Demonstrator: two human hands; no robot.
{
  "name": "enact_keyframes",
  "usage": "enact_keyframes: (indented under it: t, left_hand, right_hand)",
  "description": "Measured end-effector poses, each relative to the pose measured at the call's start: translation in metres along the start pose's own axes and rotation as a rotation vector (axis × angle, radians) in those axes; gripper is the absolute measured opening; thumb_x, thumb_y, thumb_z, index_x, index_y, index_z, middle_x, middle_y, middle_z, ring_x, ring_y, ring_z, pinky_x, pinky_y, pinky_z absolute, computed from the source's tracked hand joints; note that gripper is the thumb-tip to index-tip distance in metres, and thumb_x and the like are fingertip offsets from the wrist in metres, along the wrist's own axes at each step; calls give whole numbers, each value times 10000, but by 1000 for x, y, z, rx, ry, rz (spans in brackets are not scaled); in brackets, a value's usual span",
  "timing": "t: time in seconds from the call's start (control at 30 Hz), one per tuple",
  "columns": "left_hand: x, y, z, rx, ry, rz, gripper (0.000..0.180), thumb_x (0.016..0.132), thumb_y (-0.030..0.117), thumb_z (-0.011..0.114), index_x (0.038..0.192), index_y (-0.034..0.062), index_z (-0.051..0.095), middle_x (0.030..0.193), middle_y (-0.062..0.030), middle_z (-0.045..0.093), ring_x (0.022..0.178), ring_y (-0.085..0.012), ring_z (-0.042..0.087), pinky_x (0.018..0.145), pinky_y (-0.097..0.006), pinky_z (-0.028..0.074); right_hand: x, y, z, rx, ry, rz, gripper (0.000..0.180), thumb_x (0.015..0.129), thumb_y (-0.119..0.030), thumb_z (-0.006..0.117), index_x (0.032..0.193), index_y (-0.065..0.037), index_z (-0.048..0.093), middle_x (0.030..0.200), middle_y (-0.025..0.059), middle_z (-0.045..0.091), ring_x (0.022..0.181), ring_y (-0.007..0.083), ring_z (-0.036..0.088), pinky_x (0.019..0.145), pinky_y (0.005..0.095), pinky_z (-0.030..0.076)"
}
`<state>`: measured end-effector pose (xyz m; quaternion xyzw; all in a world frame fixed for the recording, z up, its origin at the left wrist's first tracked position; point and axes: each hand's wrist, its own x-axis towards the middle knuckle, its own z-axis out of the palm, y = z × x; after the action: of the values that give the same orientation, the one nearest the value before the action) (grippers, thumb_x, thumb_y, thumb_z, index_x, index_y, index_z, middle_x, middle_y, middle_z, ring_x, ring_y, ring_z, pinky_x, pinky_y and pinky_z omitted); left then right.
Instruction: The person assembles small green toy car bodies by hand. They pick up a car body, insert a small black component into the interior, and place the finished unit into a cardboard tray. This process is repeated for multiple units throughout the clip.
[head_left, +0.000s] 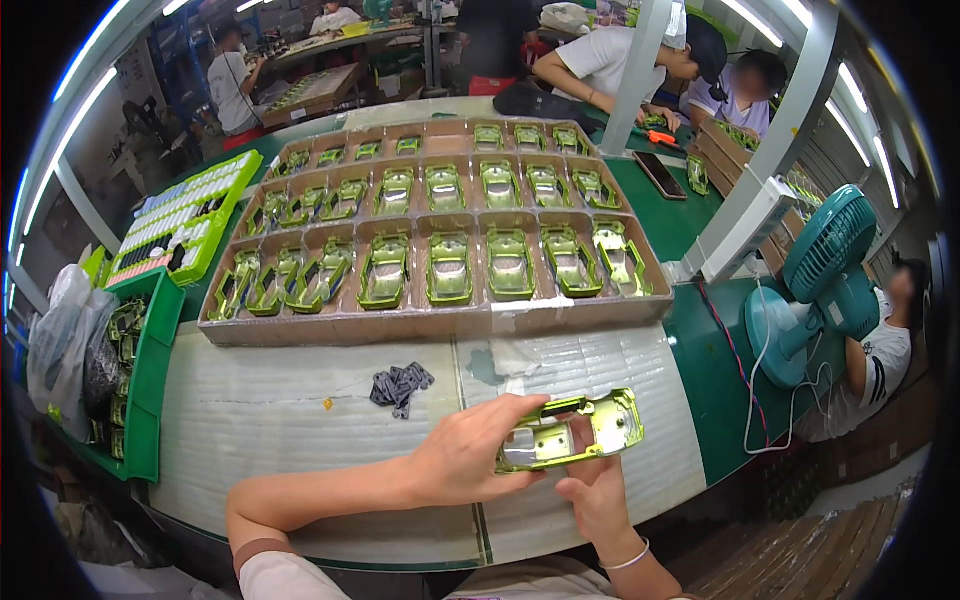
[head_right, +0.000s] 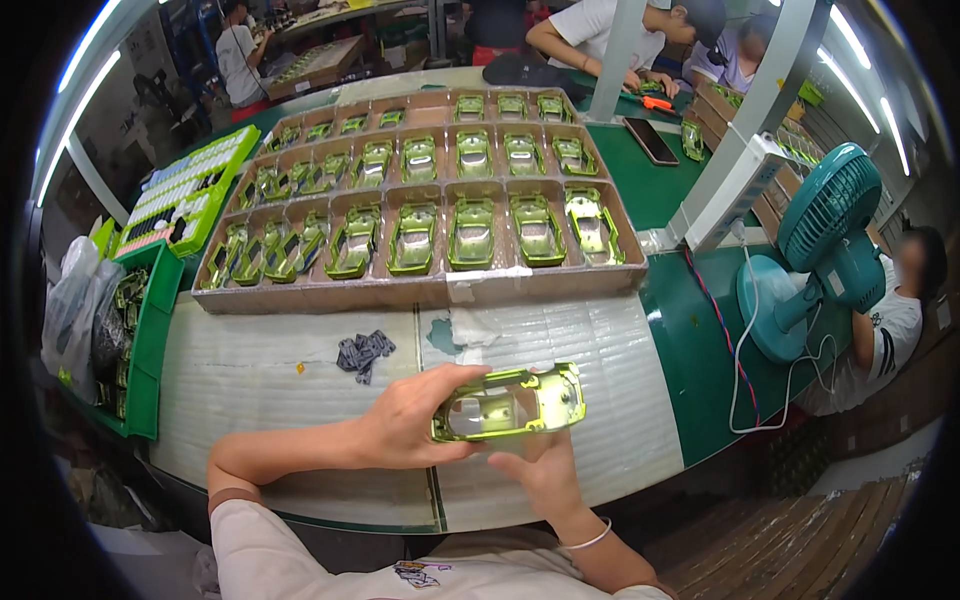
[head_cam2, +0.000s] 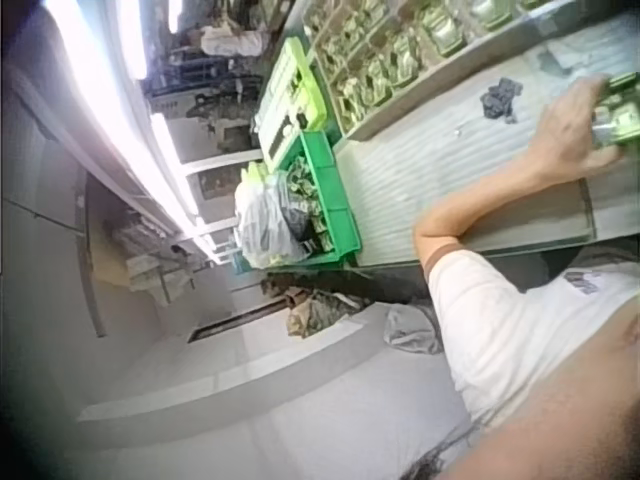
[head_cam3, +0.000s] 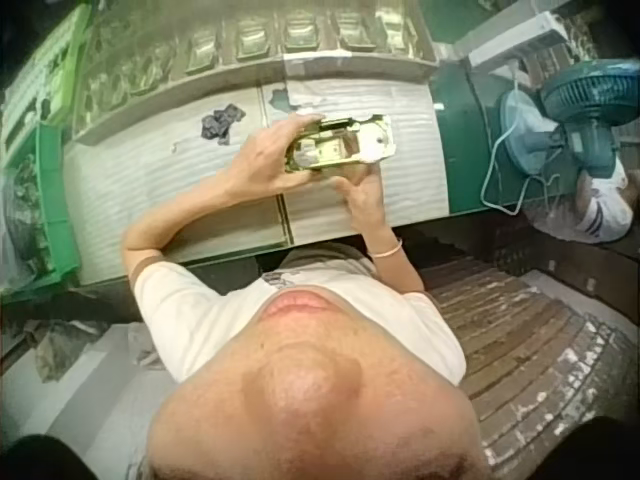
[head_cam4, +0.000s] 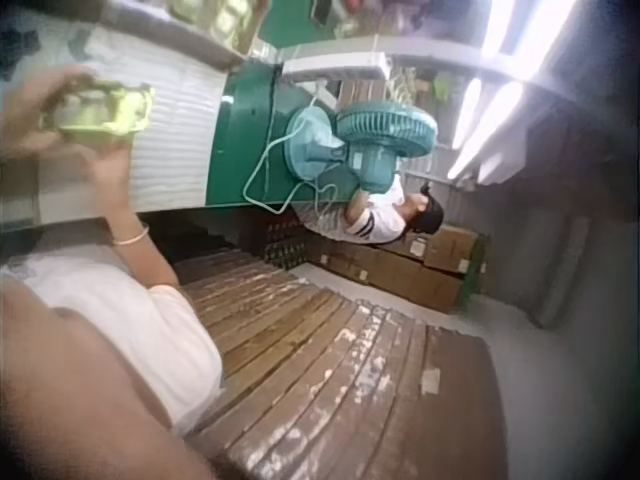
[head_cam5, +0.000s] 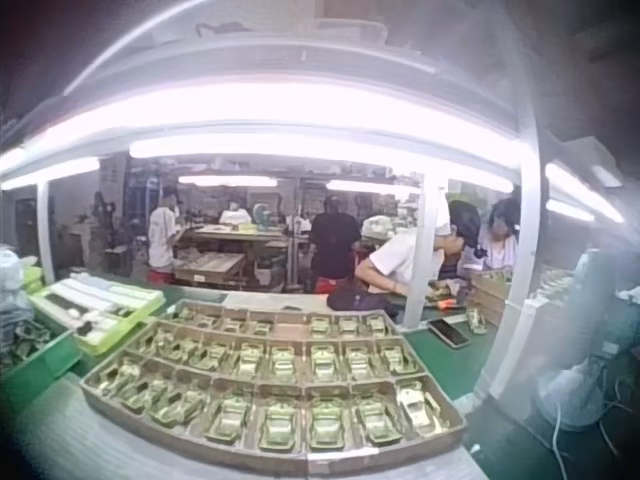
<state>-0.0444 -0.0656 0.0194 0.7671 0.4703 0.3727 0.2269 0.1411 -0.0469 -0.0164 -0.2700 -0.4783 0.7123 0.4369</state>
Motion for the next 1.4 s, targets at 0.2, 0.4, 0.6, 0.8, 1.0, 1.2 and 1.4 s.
enact_keyframes:
  t: [0.2, 0.4, 0.6, 0.8, 1.0, 1.2, 1.4]
  left_hand:
    - [67, -38, -71, 358, 330, -128, 668, 670, 244, 717, 1196, -49, 426, 1099, -207, 542, 977, -285, 563, 818, -359, 451]
    - [199, -144, -150, 674, 408, -690, 626, 729, 408, 639, 1113, -66, 496, 1044, -218, 584, 981, -334, 567, 821, -409, 452]
    - [272, -246, -159, 710, 544, -912, 651, 735, 444, 638, 1126, -50, 472, 1101, -209, 559, 1007, -305, 568, 849, -379, 461]
    - [289, -264, -145, 845, 581, -838, 661, 757, 494, 584, 1159, -11, 442, 1116, -214, 544, 1029, -354, 541, 856, -437, 436]
    - [251, -317, -202, 891, 537, -811, 496, 760, 353, 603, 1112, 20, 494, 1023, -156, 602, 924, -304, 595, 765, -409, 488]
    - [255, -304, -201, 765, 426, -956, 434, 762, 335, 580, 1090, 51, 598, 1215, -167, 508, 1139, -288, 486, 931, -390, 408]
    - [260, -330, -219, 872, 59, -913, 480, 728, 333, 579, 1110, 43, 581, 1218, -167, 507, 1156, -295, 465, 949, -363, 390]
  right_hand:
    - [-5, -22, -36, -583, -168, -19, 545, 672, -37, 724, 1162, -43, 487, 1203, 129, 496, 1074, 231, 515, 862, 322, 448]
    - [-2, -29, -33, -787, -256, -143, 253, 688, -58, 700, 928, -41, 621, 939, 94, 626, 878, 246, 603, 765, 303, 483]
    - [-3, -26, -35, -770, -254, -119, 234, 709, -13, 673, 938, -29, 631, 945, 126, 623, 888, 277, 590, 744, 329, 479]
    - [5, -33, -35, -765, -277, -68, 224, 702, 10, 665, 921, -26, 629, 924, 130, 626, 877, 277, 594, 742, 334, 478]
    - [10, -38, -32, -774, -362, -11, 238, 702, 22, 658, 927, -49, 632, 923, 144, 626, 888, 283, 596, 752, 353, 478]
    - [14, -32, -34, -783, -371, -72, 237, 588, 3, 709, 805, -48, 628, 841, 72, 641, 783, 243, 616, 673, 313, 490]
    - [17, -28, -36, -774, -334, -67, 149, 645, -43, 685, 781, -39, 624, 769, 74, 648, 726, 234, 619, 634, 295, 487]
